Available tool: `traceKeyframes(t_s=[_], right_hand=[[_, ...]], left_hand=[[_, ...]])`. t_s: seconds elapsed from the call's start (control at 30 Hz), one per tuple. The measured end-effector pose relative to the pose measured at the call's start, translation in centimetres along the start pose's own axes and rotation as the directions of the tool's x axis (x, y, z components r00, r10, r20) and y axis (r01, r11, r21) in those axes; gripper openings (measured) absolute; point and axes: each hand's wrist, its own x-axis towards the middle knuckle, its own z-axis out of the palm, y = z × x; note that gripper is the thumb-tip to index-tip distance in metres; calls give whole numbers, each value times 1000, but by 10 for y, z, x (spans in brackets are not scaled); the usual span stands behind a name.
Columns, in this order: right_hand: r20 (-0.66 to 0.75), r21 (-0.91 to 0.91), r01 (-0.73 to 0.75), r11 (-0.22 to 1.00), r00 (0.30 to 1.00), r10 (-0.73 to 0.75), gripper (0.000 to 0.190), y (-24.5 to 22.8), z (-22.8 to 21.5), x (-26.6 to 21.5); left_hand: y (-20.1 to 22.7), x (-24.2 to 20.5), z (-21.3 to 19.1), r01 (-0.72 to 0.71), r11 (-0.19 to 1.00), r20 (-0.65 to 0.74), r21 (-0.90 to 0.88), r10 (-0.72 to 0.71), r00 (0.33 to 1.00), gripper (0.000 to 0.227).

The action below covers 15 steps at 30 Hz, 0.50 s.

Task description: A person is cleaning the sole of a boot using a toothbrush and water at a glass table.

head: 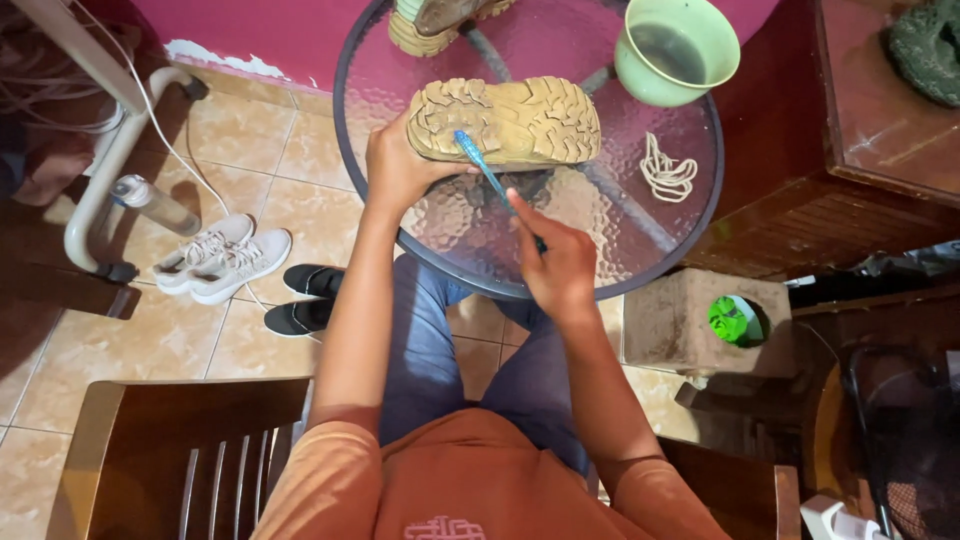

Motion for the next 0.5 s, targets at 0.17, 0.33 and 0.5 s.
traceKeyframes(t_s=[0.17,0.33,0.5], right_hand=[[-21,-25,-3,1000,1000,3,34,1,-1,26],[-35,-48,82,995,996,-84,34,-5,10,33],[41,68,-93,993,995,91,36,-6,2,3]], left_hand=[[13,-2,-1,-18,1000,-4,-3,18,1000,75],[25,5,-5,16,999,3,-30,-16,1000,70],[25,7,-7,38,999,-5,3,-38,999,82]])
